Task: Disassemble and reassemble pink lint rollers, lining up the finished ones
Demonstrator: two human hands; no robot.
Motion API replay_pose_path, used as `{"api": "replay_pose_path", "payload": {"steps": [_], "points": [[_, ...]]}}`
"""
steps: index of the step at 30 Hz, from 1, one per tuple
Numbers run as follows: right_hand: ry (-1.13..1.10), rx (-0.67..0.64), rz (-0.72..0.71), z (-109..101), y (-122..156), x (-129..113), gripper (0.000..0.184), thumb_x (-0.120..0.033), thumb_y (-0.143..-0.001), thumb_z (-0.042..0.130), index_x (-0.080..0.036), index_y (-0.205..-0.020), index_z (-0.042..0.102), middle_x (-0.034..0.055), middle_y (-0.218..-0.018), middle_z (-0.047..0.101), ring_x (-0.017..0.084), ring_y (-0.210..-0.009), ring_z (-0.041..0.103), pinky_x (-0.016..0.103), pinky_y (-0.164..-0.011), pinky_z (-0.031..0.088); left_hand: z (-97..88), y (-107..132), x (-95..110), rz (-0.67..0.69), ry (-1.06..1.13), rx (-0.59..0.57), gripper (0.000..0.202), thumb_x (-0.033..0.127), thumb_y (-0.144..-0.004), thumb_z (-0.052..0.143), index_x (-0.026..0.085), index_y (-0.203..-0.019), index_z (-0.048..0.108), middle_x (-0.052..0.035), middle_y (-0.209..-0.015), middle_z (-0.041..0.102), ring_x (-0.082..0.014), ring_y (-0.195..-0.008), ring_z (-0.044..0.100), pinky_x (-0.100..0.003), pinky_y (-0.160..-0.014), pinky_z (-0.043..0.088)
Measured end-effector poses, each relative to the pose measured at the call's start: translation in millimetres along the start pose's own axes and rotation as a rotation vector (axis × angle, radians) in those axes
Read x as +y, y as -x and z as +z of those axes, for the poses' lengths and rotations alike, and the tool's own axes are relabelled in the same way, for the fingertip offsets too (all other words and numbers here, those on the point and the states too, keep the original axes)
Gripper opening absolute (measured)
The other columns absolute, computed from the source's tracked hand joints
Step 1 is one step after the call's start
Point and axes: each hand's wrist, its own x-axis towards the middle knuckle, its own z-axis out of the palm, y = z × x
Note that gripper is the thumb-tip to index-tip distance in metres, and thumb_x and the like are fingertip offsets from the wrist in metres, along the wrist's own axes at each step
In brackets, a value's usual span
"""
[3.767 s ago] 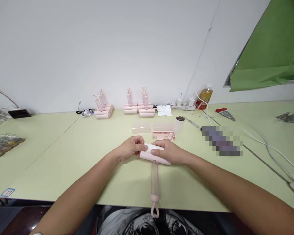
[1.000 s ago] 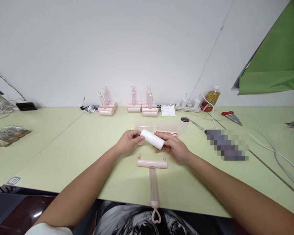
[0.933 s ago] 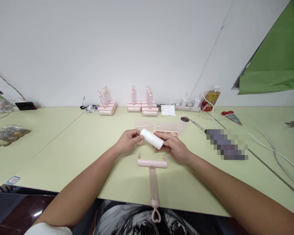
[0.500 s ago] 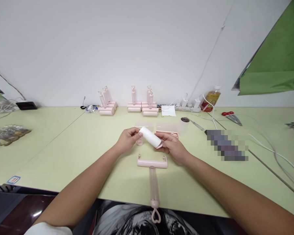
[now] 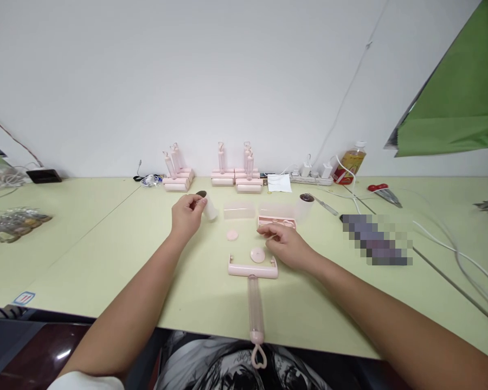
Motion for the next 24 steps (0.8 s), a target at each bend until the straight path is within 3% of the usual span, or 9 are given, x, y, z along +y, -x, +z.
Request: {"api": "replay_pose_path", "payload": {"steps": [3,6,11,16,19,21,24], "points": [[0.191,-0.049,-0.032,-5.6,2.8,-7.3,0.028,-0.023,-0.079,0.052,-0.018,-0.102,0.067,0.0065,-0.099,0.067,0.019,-0.082,0.059,0.032,-0.073,0.045,6.7,-2.1,-9.4,0.041,-0.096,-0.07,0.021,0.037,-0.081,0.058,0.019,-0.083,0.069,-0.0022,-0.077,0.06,-0.0156,-0.069,0.055,-0.029,-0.07,0.043],[0.295,-0.092,-0.022,-3.9,5.4,-15.8,0.027,-0.035,-0.081,0.055,-0.018,-0.097,0.067,0.0069,-0.095,0.066,0.02,-0.081,0.058,0.03,-0.069,0.041,12.8,-5.1,-16.9,0.047,-0.148,-0.115,0.023,0.037,-0.082,0.056,0.02,-0.089,0.07,-0.0037,-0.081,0.061,-0.0174,-0.073,0.056,-0.03,-0.073,0.044],[0.38,-0.137,0.03,6.0,8.5,-27.0,0.025,-0.038,-0.079,0.058,-0.018,-0.091,0.067,0.0051,-0.085,0.066,0.018,-0.075,0.057,0.028,-0.064,0.037,18.4,-8.1,-23.5,0.04,-0.137,-0.153,0.03,0.03,-0.083,0.054,0.02,-0.108,0.068,-0.0045,-0.086,0.063,-0.0166,-0.073,0.056,-0.029,-0.074,0.044],[0.4,-0.216,0.102,8.4,8.4,-30.0,0.013,-0.032,-0.072,0.065,-0.02,-0.077,0.064,0.0012,-0.075,0.063,0.015,-0.067,0.054,0.025,-0.055,0.03,15.9,-3.8,-11.3,-0.01,-0.132,-0.19,0.04,0.028,-0.083,0.052,0.022,-0.122,0.059,-0.0009,-0.08,0.063,-0.0147,-0.066,0.054,-0.028,-0.067,0.043],[0.393,-0.241,0.131,7.6,6.8,-29.8,0.011,-0.029,-0.071,0.065,-0.019,-0.07,0.061,0.0006,-0.073,0.064,0.015,-0.065,0.054,0.024,-0.053,0.029,14.2,4.5,4.9,0.002,-0.132,-0.201,0.038,0.033,-0.084,0.052,0.02,-0.12,0.058,0.0005,-0.073,0.06,-0.015,-0.064,0.054,-0.028,-0.064,0.041],[0.384,-0.248,0.132,7.3,5.7,-29.3,0.01,-0.027,-0.073,0.064,-0.019,-0.068,0.06,0.0011,-0.072,0.065,0.015,-0.065,0.054,0.024,-0.053,0.029,14.6,13.1,16.9,0.069,-0.114,-0.305,0.033,0.035,-0.085,0.051,0.019,-0.111,0.063,-0.0009,-0.075,0.061,-0.0154,-0.067,0.056,-0.028,-0.065,0.042],[0.383,-0.213,0.104,7.2,3.7,-27.0,0.008,-0.022,-0.077,0.059,-0.018,-0.071,0.062,0.0029,-0.075,0.066,0.016,-0.067,0.055,0.024,-0.055,0.03,17.3,28.9,35.8,0.185,-0.063,-0.571,0.028,0.036,-0.084,0.052,0.019,-0.1,0.067,-0.0038,-0.085,0.065,-0.0162,-0.072,0.058,-0.028,-0.067,0.043]]}}
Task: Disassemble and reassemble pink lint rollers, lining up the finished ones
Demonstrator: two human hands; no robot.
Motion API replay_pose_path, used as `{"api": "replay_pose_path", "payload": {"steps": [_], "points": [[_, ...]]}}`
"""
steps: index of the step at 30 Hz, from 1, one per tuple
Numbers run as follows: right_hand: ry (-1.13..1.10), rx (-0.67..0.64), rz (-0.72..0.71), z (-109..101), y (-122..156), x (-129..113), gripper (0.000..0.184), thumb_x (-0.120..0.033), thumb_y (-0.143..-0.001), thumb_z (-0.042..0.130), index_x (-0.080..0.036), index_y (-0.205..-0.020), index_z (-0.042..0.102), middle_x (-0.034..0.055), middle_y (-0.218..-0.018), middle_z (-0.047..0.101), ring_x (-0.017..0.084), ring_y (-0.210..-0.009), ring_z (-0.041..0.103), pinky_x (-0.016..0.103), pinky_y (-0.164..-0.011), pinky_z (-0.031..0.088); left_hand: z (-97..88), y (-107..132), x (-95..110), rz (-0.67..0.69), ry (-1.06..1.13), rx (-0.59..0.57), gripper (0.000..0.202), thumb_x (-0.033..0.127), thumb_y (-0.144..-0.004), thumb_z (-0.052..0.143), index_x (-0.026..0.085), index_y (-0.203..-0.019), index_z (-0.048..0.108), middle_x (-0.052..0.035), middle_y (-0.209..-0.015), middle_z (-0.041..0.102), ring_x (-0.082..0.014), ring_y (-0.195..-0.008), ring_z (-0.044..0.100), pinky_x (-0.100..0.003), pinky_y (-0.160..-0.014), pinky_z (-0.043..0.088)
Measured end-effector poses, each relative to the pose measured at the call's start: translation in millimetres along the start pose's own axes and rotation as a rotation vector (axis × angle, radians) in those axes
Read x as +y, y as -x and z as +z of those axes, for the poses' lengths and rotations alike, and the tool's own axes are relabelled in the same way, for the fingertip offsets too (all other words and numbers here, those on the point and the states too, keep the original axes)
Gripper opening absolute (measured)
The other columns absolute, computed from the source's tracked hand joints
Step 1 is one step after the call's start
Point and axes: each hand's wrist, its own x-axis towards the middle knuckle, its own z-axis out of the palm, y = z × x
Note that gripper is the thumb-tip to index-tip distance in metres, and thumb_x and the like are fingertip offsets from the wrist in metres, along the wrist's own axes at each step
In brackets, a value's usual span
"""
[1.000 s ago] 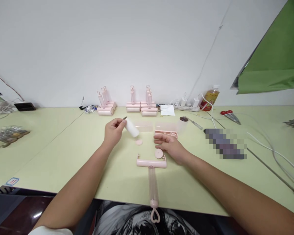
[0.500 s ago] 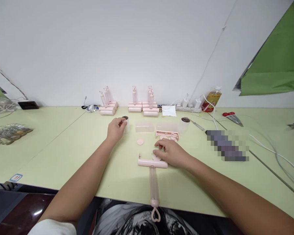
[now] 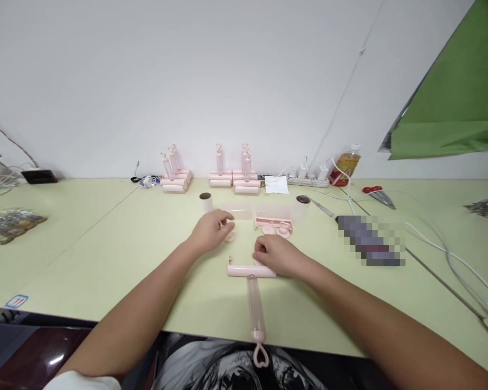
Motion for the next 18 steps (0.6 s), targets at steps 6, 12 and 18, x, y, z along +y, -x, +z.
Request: {"api": "replay_pose_path", "payload": {"steps": [6,12,18], "points": [[0.032,0.104,0.005,1.7,-6.3,5.7,0.018,-0.014,-0.082,0.046,-0.018,-0.082,0.063,0.0066,-0.086,0.069,0.019,-0.077,0.057,0.025,-0.062,0.032,19.5,9.8,41.2,0.117,-0.027,-0.387,0.018,0.031,-0.081,0.055,0.021,-0.077,0.07,-0.0032,-0.079,0.068,-0.0187,-0.07,0.059,-0.027,-0.06,0.039],[-0.105,0.116,-0.013,1.5,-3.7,5.7,0.021,-0.005,-0.075,0.043,-0.021,-0.086,0.053,0.0018,-0.08,0.067,0.016,-0.073,0.056,0.024,-0.061,0.032,29.8,-6.1,60.9,0.113,-0.128,-0.602,0.012,0.016,-0.073,0.058,0.022,-0.073,0.069,-0.0035,-0.075,0.068,-0.0188,-0.062,0.058,-0.027,-0.052,0.033],[-0.133,0.143,-0.016,2.4,-3.6,10.4,0.023,-0.002,-0.072,0.041,-0.02,-0.083,0.048,0.0035,-0.083,0.065,0.017,-0.077,0.056,0.024,-0.063,0.033,39.5,-19.8,69.1,0.102,-0.248,-0.63,0.019,0.027,-0.061,0.071,0.02,-0.059,0.054,-0.0016,-0.06,0.058,-0.0174,-0.052,0.053,-0.027,-0.048,0.032]]}}
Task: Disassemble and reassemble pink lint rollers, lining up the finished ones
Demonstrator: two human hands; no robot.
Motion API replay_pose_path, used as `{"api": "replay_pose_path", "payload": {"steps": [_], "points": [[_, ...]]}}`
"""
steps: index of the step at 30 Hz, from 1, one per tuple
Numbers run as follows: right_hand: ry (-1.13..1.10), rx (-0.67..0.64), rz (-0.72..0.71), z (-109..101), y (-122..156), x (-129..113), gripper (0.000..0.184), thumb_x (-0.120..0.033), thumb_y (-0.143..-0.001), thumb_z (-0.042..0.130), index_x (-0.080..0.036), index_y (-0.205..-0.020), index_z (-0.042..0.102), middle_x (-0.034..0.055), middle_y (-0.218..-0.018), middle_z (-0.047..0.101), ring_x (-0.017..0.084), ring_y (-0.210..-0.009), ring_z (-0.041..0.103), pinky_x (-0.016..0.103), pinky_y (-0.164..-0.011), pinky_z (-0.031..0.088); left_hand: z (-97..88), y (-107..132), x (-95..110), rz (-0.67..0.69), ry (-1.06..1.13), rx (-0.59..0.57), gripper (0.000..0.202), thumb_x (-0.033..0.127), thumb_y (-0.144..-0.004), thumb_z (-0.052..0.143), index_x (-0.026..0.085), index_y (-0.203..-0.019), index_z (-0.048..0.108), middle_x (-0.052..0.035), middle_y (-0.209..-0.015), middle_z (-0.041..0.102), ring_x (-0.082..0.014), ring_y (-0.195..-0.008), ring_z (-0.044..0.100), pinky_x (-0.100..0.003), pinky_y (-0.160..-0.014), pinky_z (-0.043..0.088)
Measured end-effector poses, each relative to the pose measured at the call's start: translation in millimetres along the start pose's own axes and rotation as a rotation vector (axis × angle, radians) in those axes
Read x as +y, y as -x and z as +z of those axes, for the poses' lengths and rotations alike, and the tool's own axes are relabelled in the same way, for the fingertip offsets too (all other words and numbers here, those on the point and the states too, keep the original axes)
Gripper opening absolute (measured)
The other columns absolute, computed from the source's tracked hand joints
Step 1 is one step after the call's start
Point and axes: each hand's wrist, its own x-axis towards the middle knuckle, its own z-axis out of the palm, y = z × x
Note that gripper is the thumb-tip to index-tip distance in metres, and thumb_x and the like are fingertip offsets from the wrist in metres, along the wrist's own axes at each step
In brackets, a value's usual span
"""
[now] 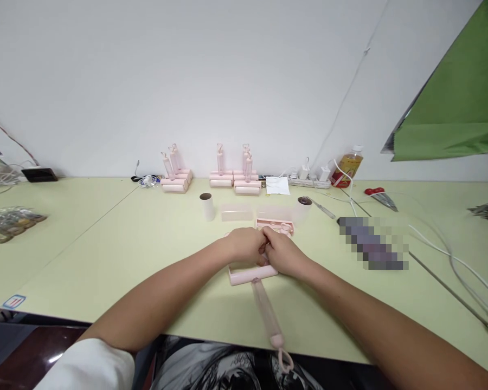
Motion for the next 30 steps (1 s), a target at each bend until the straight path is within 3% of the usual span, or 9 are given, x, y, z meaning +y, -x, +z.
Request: {"api": "replay_pose_path", "payload": {"steps": [5,10,14,19,22,25,28,30], "points": [[-0.049,0.002,-0.005,0.8,-0.7,3.3,0.032,-0.001,-0.071,0.043,-0.021,-0.094,0.05,0.0029,-0.09,0.066,0.017,-0.081,0.057,0.024,-0.065,0.034,5.1,-2.0,-6.0,-0.106,0.069,0.058,0.025,0.032,-0.059,0.075,0.02,-0.061,0.053,-0.001,-0.06,0.057,-0.0188,-0.053,0.056,-0.027,-0.049,0.033],[-0.025,-0.001,0.009,1.7,0.0,3.7,0.033,-0.003,-0.073,0.042,-0.022,-0.098,0.052,0.0021,-0.086,0.065,0.017,-0.078,0.056,0.024,-0.062,0.032,-1.9,2.8,-7.8,-0.135,0.003,-0.023,0.016,0.027,-0.063,0.071,0.02,-0.073,0.061,-0.0062,-0.071,0.064,-0.0282,-0.066,0.062,-0.031,-0.054,0.037],[-0.018,0.014,0.007,2.5,-0.7,2.6,0.03,-0.005,-0.076,0.043,-0.021,-0.099,0.054,0.0024,-0.086,0.065,0.017,-0.078,0.056,0.024,-0.061,0.031,-5.2,5.7,-7.7,-0.125,0.016,-0.047,0.022,0.029,-0.065,0.07,0.02,-0.083,0.063,-0.0068,-0.079,0.067,-0.0258,-0.07,0.062,-0.029,-0.055,0.038],[-0.008,-0.001,0.019,2.0,-1.4,1.4,0.03,-0.006,-0.077,0.044,-0.02,-0.101,0.056,0.003,-0.085,0.065,0.017,-0.076,0.055,0.024,-0.06,0.031,-5.6,5.3,-12.9,-0.11,0.066,-0.064,0.011,0.024,-0.065,0.067,0.021,-0.065,0.058,-0.0022,-0.062,0.062,-0.02,-0.057,0.057,-0.028,-0.052,0.035],[0.011,0.007,0.011,2.7,-1.9,3.0,0.03,-0.006,-0.077,0.044,-0.02,-0.1,0.057,0.0038,-0.087,0.066,0.017,-0.077,0.056,0.024,-0.061,0.031,-2.1,0.3,-19.1,-0.061,-0.015,0.062,0.008,0.019,-0.069,0.062,0.02,-0.063,0.057,-0.0031,-0.062,0.06,-0.0196,-0.057,0.055,-0.029,-0.053,0.035],[0.02,0.026,-0.008,3.7,-2.9,5.1,0.028,-0.006,-0.077,0.045,-0.019,-0.098,0.057,0.0043,-0.088,0.066,0.017,-0.078,0.057,0.025,-0.063,0.032,7.1,-6.2,-26.5,-0.036,-0.129,0.212,0.012,0.01,-0.075,0.052,0.018,-0.075,0.061,-0.0076,-0.077,0.061,-0.022,-0.07,0.058,-0.03,-0.06,0.039],[0.033,0.031,-0.028,3.9,-3.7,5.4,0.02,-0.007,-0.077,0.045,-0.018,-0.088,0.058,0.0044,-0.086,0.066,0.017,-0.078,0.056,0.025,-0.064,0.032,18.8,-9.1,-32.6,0.094,-0.273,0.29,0.02,0.006,-0.08,0.046,0.018,-0.09,0.06,-0.0094,-0.092,0.06,-0.0228,-0.085,0.057,-0.031,-0.07,0.042],[0.049,0.023,-0.031,3.5,-3.9,4.7,0.017,-0.008,-0.077,0.045,-0.018,-0.081,0.058,0.0041,-0.082,0.065,0.017,-0.074,0.055,0.024,-0.062,0.031,23.9,-7.4,-35.4,0.165,-0.364,0.316,0.018,0.008,-0.084,0.044,0.018,-0.091,0.058,-0.0084,-0.092,0.059,-0.0222,-0.085,0.056,-0.033,-0.073,0.042]]}}
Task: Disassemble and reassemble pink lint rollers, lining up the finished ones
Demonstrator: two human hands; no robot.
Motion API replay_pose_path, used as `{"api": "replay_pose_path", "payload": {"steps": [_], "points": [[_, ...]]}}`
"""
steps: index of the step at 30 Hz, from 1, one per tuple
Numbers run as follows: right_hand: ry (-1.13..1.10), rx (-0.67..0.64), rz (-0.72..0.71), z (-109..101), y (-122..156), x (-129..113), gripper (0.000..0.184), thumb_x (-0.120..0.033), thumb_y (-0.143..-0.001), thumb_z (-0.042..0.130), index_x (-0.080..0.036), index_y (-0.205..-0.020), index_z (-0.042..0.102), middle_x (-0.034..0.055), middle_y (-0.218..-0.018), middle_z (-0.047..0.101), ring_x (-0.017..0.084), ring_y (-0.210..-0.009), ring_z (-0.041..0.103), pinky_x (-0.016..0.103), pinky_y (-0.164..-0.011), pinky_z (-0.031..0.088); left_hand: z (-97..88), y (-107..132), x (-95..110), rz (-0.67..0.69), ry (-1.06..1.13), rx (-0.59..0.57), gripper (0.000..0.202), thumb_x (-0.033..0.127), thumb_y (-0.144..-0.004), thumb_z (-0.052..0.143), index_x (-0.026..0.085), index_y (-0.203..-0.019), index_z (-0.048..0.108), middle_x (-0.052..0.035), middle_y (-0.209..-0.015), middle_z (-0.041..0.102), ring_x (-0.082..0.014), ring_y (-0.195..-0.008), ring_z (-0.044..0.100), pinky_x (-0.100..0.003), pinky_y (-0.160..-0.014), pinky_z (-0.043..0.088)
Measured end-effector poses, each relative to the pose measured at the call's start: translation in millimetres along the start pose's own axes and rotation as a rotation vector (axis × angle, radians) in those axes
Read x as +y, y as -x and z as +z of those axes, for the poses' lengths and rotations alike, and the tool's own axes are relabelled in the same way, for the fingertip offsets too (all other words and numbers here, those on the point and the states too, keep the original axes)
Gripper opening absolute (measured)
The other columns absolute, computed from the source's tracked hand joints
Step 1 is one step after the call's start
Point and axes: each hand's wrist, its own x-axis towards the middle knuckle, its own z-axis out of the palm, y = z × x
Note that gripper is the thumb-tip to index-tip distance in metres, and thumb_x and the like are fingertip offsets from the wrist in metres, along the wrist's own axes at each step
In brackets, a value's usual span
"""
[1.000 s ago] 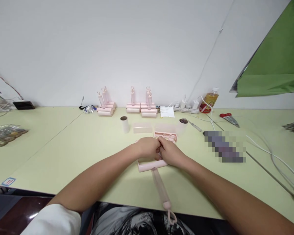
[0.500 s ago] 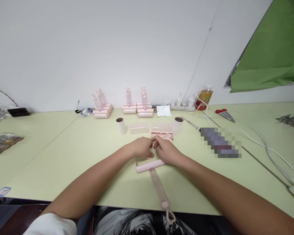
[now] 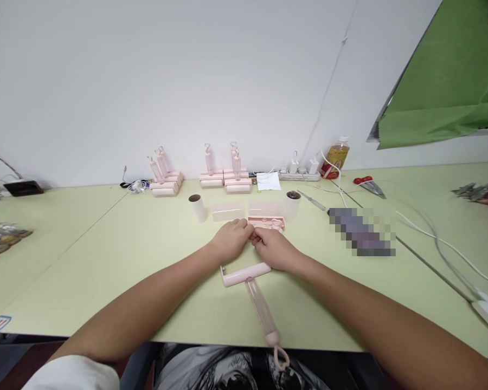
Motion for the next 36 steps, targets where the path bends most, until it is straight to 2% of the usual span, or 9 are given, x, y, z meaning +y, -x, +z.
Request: {"api": "replay_pose_path", "payload": {"steps": [4,8,11,15,20,24,28,31,36], "points": [[-0.006,-0.003,0.001,-0.8,0.5,-1.4,0.017,-0.008,-0.077,0.046,-0.018,-0.081,0.059,0.0032,-0.08,0.065,0.015,-0.071,0.053,0.024,-0.062,0.032,-1.7,11.0,-4.7,0.033,0.003,0.039,0.014,0.019,-0.088,0.048,0.019,-0.097,0.057,-0.0065,-0.093,0.059,-0.0216,-0.086,0.055,-0.034,-0.077,0.043],[-0.016,-0.002,0.02,-0.3,1.0,-1.1,0.017,-0.01,-0.077,0.048,-0.018,-0.084,0.061,0.0029,-0.083,0.066,0.015,-0.071,0.053,0.024,-0.062,0.032,-2.7,21.7,-17.8,-0.025,0.022,0.124,0.025,0.03,-0.087,0.055,0.019,-0.109,0.056,-0.0081,-0.105,0.057,-0.0243,-0.098,0.051,-0.038,-0.085,0.041],[-0.019,-0.003,0.022,0.6,0.8,-0.5,0.016,-0.012,-0.076,0.048,-0.019,-0.083,0.061,0.0023,-0.082,0.066,0.015,-0.071,0.054,0.024,-0.061,0.032,3.9,24.4,-29.4,-0.053,-0.004,0.148,0.035,0.045,-0.087,0.056,0.018,-0.11,0.057,-0.0093,-0.106,0.057,-0.0256,-0.098,0.05,-0.04,-0.085,0.04],[-0.019,-0.003,0.022,1.3,0.1,0.6,0.017,-0.012,-0.075,0.048,-0.019,-0.082,0.061,0.0008,-0.078,0.065,0.015,-0.07,0.054,0.024,-0.06,0.032,13.6,18.7,-40.4,-0.029,-0.091,0.176,0.042,0.054,-0.089,0.048,0.017,-0.107,0.06,-0.0105,-0.105,0.058,-0.0261,-0.096,0.049,-0.04,-0.082,0.038],[-0.029,-0.001,0.013,0.9,0.1,2.4,0.016,-0.012,-0.075,0.048,-0.019,-0.083,0.061,0.0003,-0.077,0.065,0.015,-0.068,0.054,0.024,-0.059,0.033,16.0,2.6,-42.7,-0.041,-0.143,0.272,0.048,0.057,-0.089,0.044,0.017,-0.111,0.06,-0.0134,-0.113,0.056,-0.0284,-0.102,0.047,-0.042,-0.087,0.036],[-0.042,-0.009,0.02,1.5,0.1,3.5,0.017,-0.013,-0.074,0.049,-0.019,-0.083,0.062,0.0004,-0.077,0.066,0.015,-0.067,0.055,0.025,-0.059,0.033,14.6,-13.2,-41.6,-0.125,-0.12,0.349,0.051,0.053,-0.091,0.041,0.017,-0.125,0.054,-0.0151,-0.13,0.049,-0.0308,-0.117,0.042,-0.045,-0.097,0.032],[-0.048,-0.001,0.01,2.1,0.0,3.3,0.015,-0.013,-0.075,0.049,-0.019,-0.081,0.061,0.0008,-0.077,0.066,0.015,-0.069,0.056,0.025,-0.06,0.033,13.2,-24.3,-44.3,-0.159,-0.048,0.258,0.067,0.065,-0.086,0.041,0.018,-0.133,0.047,-0.0147,-0.134,0.049,-0.0325,-0.12,0.042,-0.046,-0.098,0.032],[-0.043,-0.004,0.012,1.1,0.4,1.9,0.015,-0.013,-0.075,0.049,-0.019,-0.081,0.061,0.0008,-0.078,0.066,0.015,-0.069,0.056,0.025,-0.06,0.033,13.8,-26.0,-45.7,-0.142,-0.025,0.205,0.069,0.069,-0.084,0.041,0.019,-0.131,0.049,-0.0129,-0.127,0.054,-0.0311,-0.112,0.048,-0.046,-0.096,0.034],[-0.043,-0.008,0.015,-0.2,1.1,0.1,0.015,-0.013,-0.075,0.049,-0.019,-0.082,0.061,0.0008,-0.078,0.066,0.014,-0.066,0.054,0.024,-0.058,0.033,19.3,-25.4,-42.3,-0.103,-0.082,0.312,0.057,0.063,-0.086,0.042,0.018,-0.119,0.056,-0.014,-0.125,0.054,-0.0306,-0.114,0.046,-0.046,-0.096,0.032]]}}
